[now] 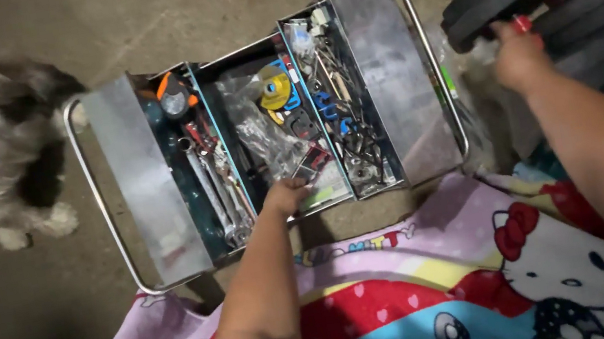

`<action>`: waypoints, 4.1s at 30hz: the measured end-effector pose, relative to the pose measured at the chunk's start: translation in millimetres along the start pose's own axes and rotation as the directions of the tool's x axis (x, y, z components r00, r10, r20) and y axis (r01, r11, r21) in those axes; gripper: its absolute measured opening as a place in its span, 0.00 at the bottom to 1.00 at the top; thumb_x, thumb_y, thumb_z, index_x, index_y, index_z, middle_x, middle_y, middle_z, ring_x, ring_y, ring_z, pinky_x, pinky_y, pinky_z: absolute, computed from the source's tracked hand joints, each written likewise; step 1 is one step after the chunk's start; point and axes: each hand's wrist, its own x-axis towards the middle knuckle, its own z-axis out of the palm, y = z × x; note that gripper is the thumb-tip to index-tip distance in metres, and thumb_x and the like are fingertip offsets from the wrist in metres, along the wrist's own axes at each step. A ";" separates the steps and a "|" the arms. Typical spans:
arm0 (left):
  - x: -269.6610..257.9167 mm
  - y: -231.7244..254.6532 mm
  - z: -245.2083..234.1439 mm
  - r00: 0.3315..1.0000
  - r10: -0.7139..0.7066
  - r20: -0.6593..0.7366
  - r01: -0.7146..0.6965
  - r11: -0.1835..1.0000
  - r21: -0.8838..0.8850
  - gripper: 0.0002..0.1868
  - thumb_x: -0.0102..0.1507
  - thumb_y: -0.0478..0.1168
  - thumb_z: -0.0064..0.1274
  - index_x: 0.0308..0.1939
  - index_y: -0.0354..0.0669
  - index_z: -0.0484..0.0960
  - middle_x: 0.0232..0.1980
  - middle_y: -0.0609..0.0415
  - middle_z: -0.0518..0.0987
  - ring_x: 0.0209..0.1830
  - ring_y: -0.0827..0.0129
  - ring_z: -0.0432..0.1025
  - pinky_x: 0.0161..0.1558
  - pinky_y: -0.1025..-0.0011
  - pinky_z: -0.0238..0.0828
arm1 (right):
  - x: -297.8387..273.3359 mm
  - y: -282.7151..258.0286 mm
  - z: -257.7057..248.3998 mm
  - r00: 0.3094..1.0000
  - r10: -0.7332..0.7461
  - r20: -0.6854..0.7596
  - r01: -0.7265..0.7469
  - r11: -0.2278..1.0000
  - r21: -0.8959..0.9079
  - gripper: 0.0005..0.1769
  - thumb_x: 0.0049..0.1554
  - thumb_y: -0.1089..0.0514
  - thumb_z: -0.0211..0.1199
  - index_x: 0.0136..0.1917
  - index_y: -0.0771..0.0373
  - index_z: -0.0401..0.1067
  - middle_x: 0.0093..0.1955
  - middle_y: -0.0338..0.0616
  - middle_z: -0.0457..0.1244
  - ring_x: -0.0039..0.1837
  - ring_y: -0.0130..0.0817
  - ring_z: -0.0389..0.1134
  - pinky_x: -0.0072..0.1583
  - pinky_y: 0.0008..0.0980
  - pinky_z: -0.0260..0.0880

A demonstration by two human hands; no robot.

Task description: Organizing various tools and items inside a metal toolbox.

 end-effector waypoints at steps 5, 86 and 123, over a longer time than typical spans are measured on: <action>17.7 -33.7 23.4 0.994 0.017 -0.105 -0.064 0.884 -0.462 0.22 0.56 0.39 0.67 0.52 0.36 0.83 0.46 0.54 0.84 0.42 0.72 0.75 0.47 0.72 0.69 | -43.8 -69.7 2.6 0.888 -0.233 -0.397 0.297 0.949 0.108 0.30 0.56 0.60 0.67 0.72 0.58 0.67 0.68 0.61 0.61 0.69 0.60 0.63 0.70 0.50 0.63; -115.2 153.9 68.4 0.931 0.336 0.144 0.079 0.201 -0.976 0.22 0.72 0.53 0.42 0.59 0.41 0.75 0.51 0.45 0.82 0.50 0.52 0.78 0.56 0.50 0.76 | -265.4 -189.1 -16.3 0.894 -0.428 -0.131 0.407 0.655 0.637 0.27 0.56 0.47 0.72 0.61 0.64 0.70 0.53 0.53 0.66 0.54 0.40 0.67 0.56 0.34 0.67; -16.3 61.7 -26.7 0.936 0.120 -0.331 -0.003 0.942 0.335 0.30 0.59 0.46 0.65 0.65 0.52 0.75 0.61 0.42 0.78 0.64 0.45 0.71 0.64 0.55 0.67 | -164.0 -232.3 32.2 0.650 -0.684 -0.331 0.669 0.721 -0.178 0.36 0.58 0.42 0.62 0.74 0.61 0.68 0.80 0.67 0.47 0.82 0.64 0.41 0.75 0.71 0.35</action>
